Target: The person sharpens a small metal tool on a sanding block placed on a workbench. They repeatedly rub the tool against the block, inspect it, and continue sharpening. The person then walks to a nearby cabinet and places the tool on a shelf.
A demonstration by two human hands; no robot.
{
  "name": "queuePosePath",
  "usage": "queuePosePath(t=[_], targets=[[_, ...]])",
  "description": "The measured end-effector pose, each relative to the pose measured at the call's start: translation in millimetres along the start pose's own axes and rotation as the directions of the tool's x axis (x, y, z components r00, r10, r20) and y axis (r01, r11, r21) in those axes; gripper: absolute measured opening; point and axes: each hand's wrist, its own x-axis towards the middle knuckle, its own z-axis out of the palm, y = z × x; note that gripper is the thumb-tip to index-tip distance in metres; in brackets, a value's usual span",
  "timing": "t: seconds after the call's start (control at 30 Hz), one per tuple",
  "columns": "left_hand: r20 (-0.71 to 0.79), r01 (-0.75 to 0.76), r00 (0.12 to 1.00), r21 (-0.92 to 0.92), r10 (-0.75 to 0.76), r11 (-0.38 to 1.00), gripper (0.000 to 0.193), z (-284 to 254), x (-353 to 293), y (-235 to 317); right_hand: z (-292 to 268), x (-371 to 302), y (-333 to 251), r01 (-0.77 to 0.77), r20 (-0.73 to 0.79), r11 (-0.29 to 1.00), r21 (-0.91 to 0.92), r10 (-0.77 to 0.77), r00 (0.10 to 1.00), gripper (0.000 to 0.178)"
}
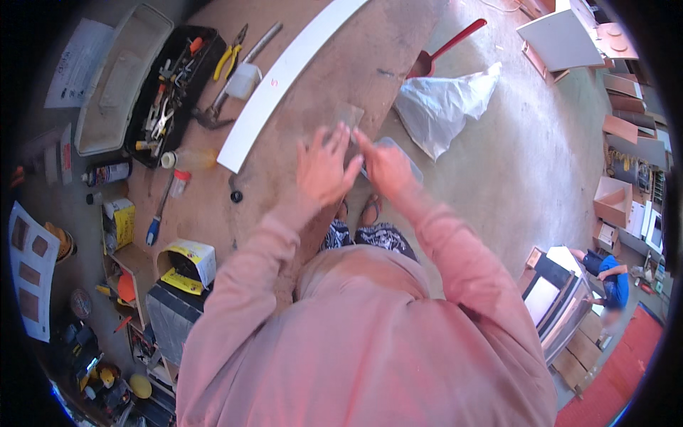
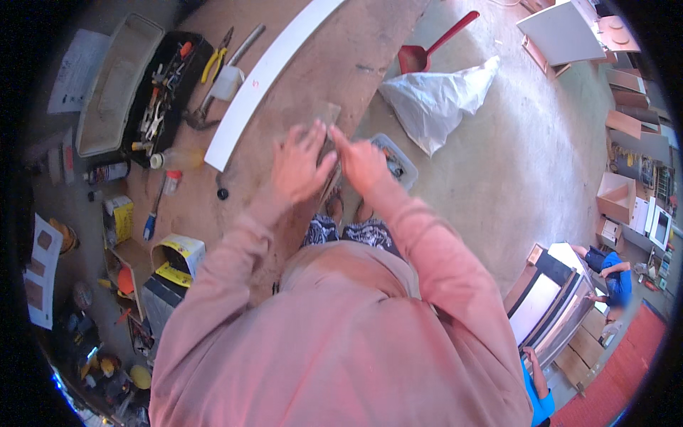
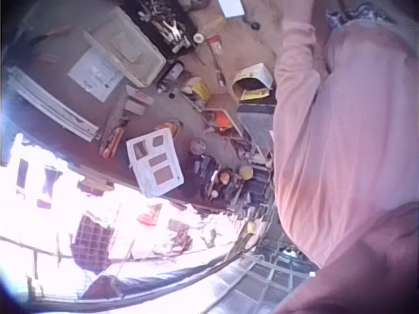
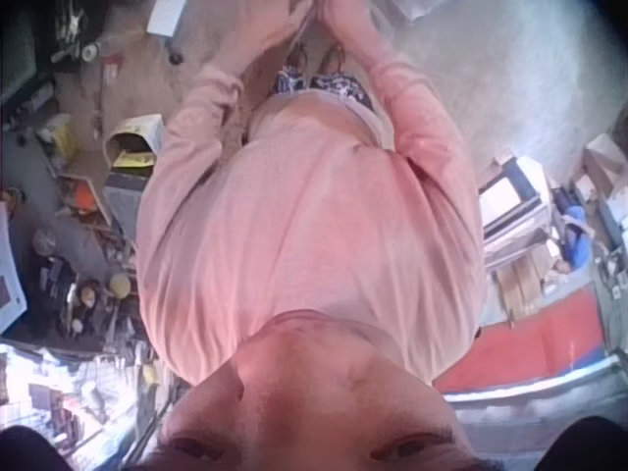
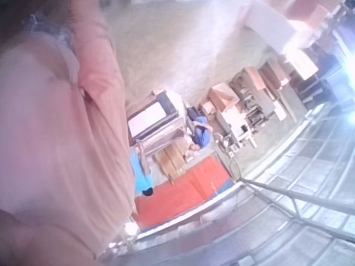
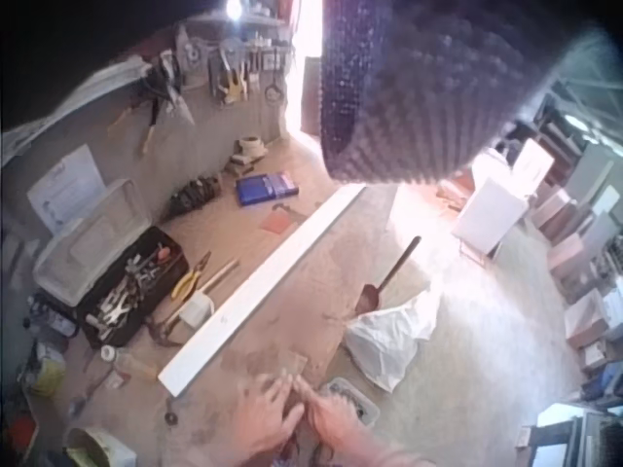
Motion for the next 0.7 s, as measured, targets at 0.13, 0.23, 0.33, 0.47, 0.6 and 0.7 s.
queuePosePath(t=[0.13, 0.23, 0.33, 0.47, 0.6, 0.7], targets=[[0.161, 0.031, 0.986, 0.004, -0.031, 1.000, 0.078, -0.7, -2.1, -2.5, 4.4, -0.6, 1.1, 0.032, 0.002, 0.999, 0.034, -0.032, 0.999, 0.058], [0.377, 0.091, 0.923, -0.035, -0.071, 0.995, 0.080, -5.2, -9.9, 0.1, 8.2, -12.4, 2.1, -0.013, 0.156, 0.999, 0.038, 0.007, 0.988, 0.059], [0.238, 0.064, 0.970, -0.022, -0.057, 0.998, 0.080, -8.8, -4.4, 1.7, 13.7, -11.4, 5.8, -0.086, 0.212, 0.995, 0.052, 0.073, 0.975, 0.057], [0.072, -0.010, 0.997, -0.041, 0.013, 0.999, 0.078, -16.4, 3.8, 0.0, 18.9, -9.5, 3.2, -0.066, 0.111, 0.997, 0.042, 0.061, 0.992, 0.058], [0.364, 0.039, 0.931, -0.009, -0.033, 0.999, 0.077, -19.1, -5.5, 2.3, 16.2, -17.4, -4.0, -0.125, 0.255, 0.990, 0.061, 0.105, 0.961, 0.066], [0.225, 0.015, 0.974, -0.027, -0.009, 1.000, 0.079, -14.3, 0.1, -1.0, 14.9, -8.9, -2.2, -0.112, 0.138, 0.993, 0.046, 0.105, 0.985, 0.063]])
